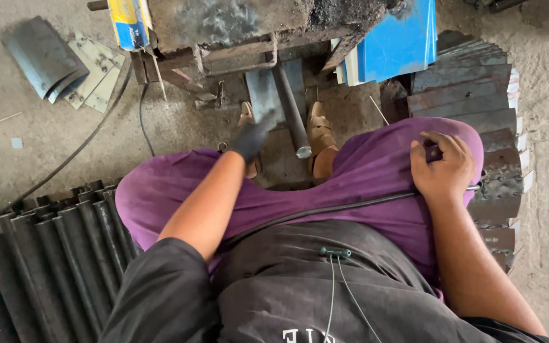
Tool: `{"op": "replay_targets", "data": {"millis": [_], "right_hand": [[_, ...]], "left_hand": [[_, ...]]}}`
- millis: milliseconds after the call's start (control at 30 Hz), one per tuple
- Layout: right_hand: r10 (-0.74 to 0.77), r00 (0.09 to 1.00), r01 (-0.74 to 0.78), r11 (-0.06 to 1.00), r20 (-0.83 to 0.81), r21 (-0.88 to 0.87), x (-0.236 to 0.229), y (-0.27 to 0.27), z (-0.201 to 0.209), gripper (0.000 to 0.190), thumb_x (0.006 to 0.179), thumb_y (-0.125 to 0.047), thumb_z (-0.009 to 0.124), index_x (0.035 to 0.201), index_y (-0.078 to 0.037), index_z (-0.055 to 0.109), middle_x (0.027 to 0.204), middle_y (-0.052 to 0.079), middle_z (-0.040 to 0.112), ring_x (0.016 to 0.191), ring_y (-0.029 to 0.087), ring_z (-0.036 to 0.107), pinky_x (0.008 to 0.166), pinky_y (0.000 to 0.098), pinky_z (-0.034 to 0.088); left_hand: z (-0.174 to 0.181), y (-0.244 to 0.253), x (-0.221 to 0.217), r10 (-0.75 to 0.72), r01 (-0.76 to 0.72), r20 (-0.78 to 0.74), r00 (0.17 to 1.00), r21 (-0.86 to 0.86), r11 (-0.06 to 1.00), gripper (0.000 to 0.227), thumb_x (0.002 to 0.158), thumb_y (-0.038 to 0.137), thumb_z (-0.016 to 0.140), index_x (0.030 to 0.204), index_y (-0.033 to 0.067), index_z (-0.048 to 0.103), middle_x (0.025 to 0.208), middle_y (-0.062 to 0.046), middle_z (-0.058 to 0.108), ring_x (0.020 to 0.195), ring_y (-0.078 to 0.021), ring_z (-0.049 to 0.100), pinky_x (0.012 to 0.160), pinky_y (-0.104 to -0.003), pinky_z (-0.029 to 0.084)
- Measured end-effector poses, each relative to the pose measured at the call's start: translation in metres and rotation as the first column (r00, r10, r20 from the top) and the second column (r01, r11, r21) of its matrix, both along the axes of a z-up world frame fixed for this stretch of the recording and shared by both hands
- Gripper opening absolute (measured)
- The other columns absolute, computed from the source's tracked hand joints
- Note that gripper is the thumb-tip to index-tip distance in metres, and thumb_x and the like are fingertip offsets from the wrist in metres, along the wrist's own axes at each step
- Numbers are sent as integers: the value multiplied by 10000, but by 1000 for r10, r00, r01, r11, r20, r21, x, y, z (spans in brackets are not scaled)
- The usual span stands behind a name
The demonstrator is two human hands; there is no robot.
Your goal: The person welds a conical metal piece to a flat metal sheet using a welding torch, then picks up a long metal pipe and welds it to the same sheet. They use a metal rod to tap the welded joints and continue welding the conical piece from different angles.
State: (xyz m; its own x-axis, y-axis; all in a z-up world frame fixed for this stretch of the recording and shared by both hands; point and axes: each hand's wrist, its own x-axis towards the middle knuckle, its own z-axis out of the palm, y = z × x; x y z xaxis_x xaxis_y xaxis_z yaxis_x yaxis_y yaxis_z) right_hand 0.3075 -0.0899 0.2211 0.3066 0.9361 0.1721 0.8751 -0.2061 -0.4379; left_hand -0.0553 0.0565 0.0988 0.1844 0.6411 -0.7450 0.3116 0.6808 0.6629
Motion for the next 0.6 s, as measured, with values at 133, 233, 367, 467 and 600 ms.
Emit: {"op": "replay_targets", "data": {"millis": [133,233,367,467,600], "right_hand": [[13,1000,-13,1000,17,11,1,2,1,144,943,-193,787,1030,-80,770,973,93,720,950,294,678,885,402,533],[-4,1000,4,1000,11,-9,3,0,0,159,935,-191,785,1050,-81,774,981,95,720,929,291,674,871,399,533],[3,1000,-3,1000,8,-5,7,-4,0,148,951,-192,781,1049,-82,768,991,91,720,911,275,677,885,393,536],[24,999,-24,1000,34,5,6,-3,-1,136,958,-195,786,1032,-83,769,985,85,722,940,277,677,887,391,535],[2,1000,-1,999,17,-40,1,1,1,143,950,-202,785,1032,-87,774,1023,81,719,914,278,669,854,395,528]], "left_hand": [[-8,-16,65,48,-14,119,992,-272,962,594,816,498,620,1266,110,649,1058,-100,675,772,-219,636,581,-347,533],[-55,-27,83,174,-143,153,973,-193,971,445,833,339,755,1029,-61,738,895,-119,710,715,-197,662,595,-333,530],[-87,-39,62,147,-129,215,965,-93,987,376,836,315,743,966,-38,747,835,-105,708,691,-170,654,625,-346,518],[-74,-41,57,139,-139,124,982,-14,990,381,810,309,753,1054,25,680,861,-79,705,729,-172,661,662,-361,538],[-50,-39,53,-89,88,18,996,47,995,414,893,371,660,1074,0,698,867,-128,697,764,-219,664,706,-370,527]]}}
